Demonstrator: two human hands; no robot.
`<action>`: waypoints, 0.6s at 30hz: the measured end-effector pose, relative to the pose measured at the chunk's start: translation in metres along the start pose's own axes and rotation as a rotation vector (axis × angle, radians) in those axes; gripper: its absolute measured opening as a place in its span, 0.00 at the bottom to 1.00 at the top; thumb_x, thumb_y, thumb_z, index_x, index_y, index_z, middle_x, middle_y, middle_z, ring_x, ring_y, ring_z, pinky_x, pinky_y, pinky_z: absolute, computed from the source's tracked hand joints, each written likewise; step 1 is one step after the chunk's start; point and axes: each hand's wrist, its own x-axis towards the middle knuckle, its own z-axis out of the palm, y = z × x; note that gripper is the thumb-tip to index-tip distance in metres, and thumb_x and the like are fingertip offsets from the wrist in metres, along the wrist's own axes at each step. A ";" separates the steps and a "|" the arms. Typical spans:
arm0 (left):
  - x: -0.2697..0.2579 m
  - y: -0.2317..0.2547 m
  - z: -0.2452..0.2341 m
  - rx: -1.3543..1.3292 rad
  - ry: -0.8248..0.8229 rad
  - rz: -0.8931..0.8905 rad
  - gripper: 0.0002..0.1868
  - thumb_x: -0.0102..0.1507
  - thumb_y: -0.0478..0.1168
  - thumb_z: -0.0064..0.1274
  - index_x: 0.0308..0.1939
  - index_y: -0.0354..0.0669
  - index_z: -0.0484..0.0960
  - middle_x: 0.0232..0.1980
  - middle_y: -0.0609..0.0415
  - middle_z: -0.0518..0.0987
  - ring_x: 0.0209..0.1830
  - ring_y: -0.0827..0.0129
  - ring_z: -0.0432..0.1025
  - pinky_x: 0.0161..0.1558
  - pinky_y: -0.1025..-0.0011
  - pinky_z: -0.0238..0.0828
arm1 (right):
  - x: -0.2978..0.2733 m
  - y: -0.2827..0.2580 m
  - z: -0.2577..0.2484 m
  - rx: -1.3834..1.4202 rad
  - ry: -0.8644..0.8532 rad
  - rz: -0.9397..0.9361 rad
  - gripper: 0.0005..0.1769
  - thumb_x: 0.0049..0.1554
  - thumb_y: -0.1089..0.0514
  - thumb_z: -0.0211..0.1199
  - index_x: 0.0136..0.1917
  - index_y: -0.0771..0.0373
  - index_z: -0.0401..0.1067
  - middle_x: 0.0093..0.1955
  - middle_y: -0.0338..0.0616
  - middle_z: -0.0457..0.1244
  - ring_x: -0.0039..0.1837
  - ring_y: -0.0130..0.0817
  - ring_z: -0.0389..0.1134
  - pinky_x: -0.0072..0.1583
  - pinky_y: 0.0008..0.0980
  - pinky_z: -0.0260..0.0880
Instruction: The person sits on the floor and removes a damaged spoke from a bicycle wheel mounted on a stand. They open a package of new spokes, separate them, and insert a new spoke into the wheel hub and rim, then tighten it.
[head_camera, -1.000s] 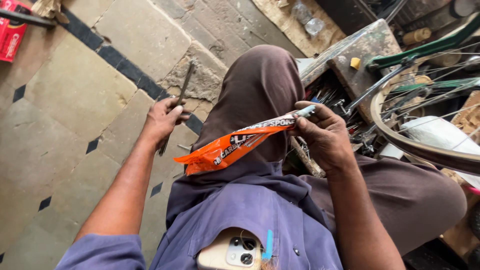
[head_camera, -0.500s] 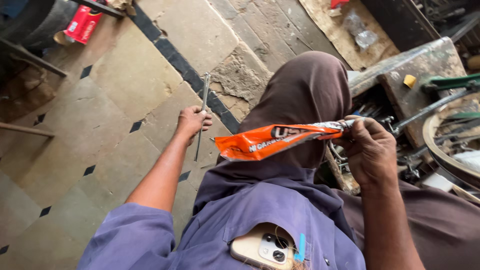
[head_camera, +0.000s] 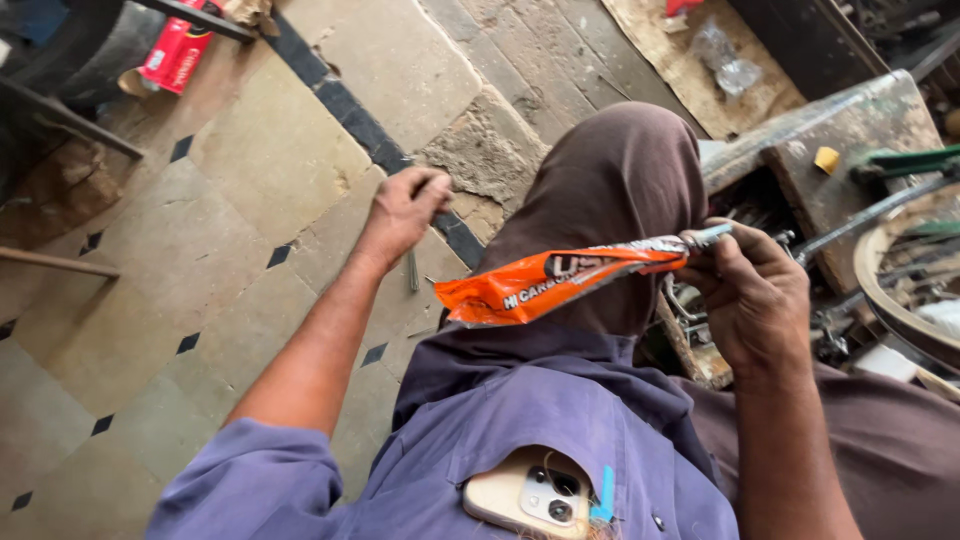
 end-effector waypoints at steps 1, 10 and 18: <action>-0.007 0.018 0.006 -0.046 -0.137 0.008 0.17 0.72 0.47 0.52 0.51 0.34 0.83 0.43 0.50 0.85 0.42 0.71 0.79 0.46 0.72 0.79 | 0.000 0.001 -0.001 -0.005 0.011 0.004 0.10 0.69 0.63 0.58 0.61 0.72 0.72 0.54 0.52 0.69 0.53 0.40 0.74 0.57 0.40 0.79; -0.086 0.141 0.053 0.324 -0.438 0.701 0.32 0.55 0.52 0.68 0.53 0.32 0.79 0.46 0.42 0.79 0.45 0.51 0.76 0.45 0.60 0.73 | 0.003 0.006 0.001 0.054 0.105 -0.058 0.10 0.68 0.65 0.59 0.59 0.74 0.72 0.51 0.52 0.70 0.49 0.38 0.74 0.52 0.37 0.80; -0.095 0.168 0.075 0.380 -0.428 0.509 0.19 0.61 0.48 0.63 0.49 0.39 0.83 0.40 0.47 0.81 0.38 0.58 0.78 0.42 0.63 0.76 | -0.013 -0.011 0.015 0.054 -0.027 -0.121 0.18 0.62 0.67 0.61 0.65 0.71 0.71 0.57 0.50 0.70 0.59 0.36 0.73 0.63 0.36 0.77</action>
